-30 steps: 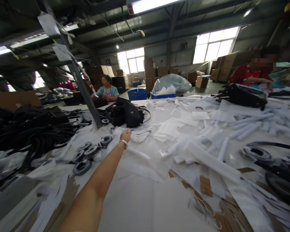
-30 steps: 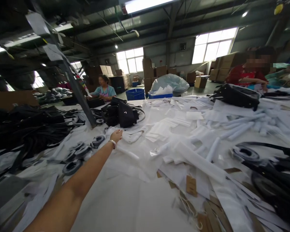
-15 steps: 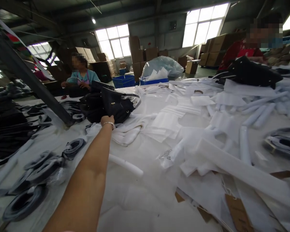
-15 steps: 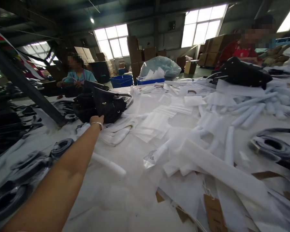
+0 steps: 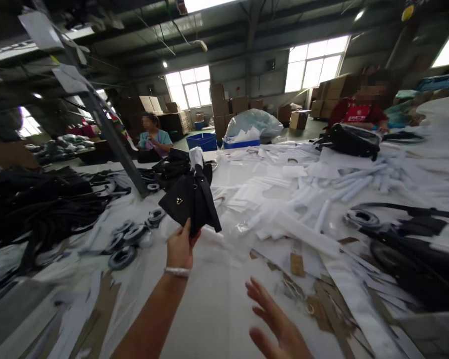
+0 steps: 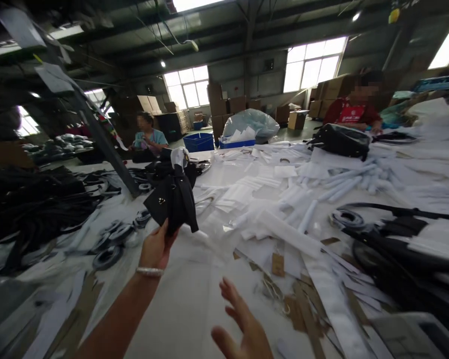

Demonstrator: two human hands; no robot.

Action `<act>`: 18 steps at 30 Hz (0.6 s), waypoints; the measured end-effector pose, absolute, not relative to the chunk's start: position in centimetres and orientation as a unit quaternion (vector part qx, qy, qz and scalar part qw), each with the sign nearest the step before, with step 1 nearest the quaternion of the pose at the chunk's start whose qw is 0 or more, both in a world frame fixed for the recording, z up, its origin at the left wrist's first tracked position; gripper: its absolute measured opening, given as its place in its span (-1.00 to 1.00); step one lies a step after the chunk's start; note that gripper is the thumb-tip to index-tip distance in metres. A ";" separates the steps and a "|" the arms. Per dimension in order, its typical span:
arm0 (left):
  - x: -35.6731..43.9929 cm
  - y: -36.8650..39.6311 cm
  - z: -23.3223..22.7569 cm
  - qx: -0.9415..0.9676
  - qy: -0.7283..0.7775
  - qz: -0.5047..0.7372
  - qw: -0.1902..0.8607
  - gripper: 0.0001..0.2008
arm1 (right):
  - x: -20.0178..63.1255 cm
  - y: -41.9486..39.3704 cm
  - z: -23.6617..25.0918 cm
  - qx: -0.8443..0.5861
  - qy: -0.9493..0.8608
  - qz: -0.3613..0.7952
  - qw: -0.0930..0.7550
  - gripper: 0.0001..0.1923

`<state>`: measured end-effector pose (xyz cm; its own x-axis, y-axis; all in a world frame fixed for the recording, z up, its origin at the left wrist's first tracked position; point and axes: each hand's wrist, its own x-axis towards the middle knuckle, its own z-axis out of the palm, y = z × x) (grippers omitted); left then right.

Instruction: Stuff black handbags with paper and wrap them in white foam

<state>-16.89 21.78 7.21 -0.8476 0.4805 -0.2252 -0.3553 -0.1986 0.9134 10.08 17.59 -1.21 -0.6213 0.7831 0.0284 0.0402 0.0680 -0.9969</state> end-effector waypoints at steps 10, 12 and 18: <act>5.8 -0.7 2.7 0.144 0.619 0.628 0.449 -0.53 | 13.8 10.5 2.8 -0.384 -0.616 0.610 0.317 -0.07; 7.1 -2.6 3.3 0.232 0.603 0.570 0.508 -0.54 | 17.3 10.3 1.3 -0.407 -0.578 0.643 0.295 -0.21; 1.5 -5.1 4.6 0.543 0.712 0.412 0.170 -0.64 | 26.4 11.1 -0.8 -0.514 -0.666 0.449 0.302 -0.34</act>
<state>1.51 -5.09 4.57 -0.3537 0.9124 0.2058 0.6325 0.0712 0.7713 26.38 11.09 -0.77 -0.2893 0.9554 -0.0591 0.4126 0.0688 -0.9083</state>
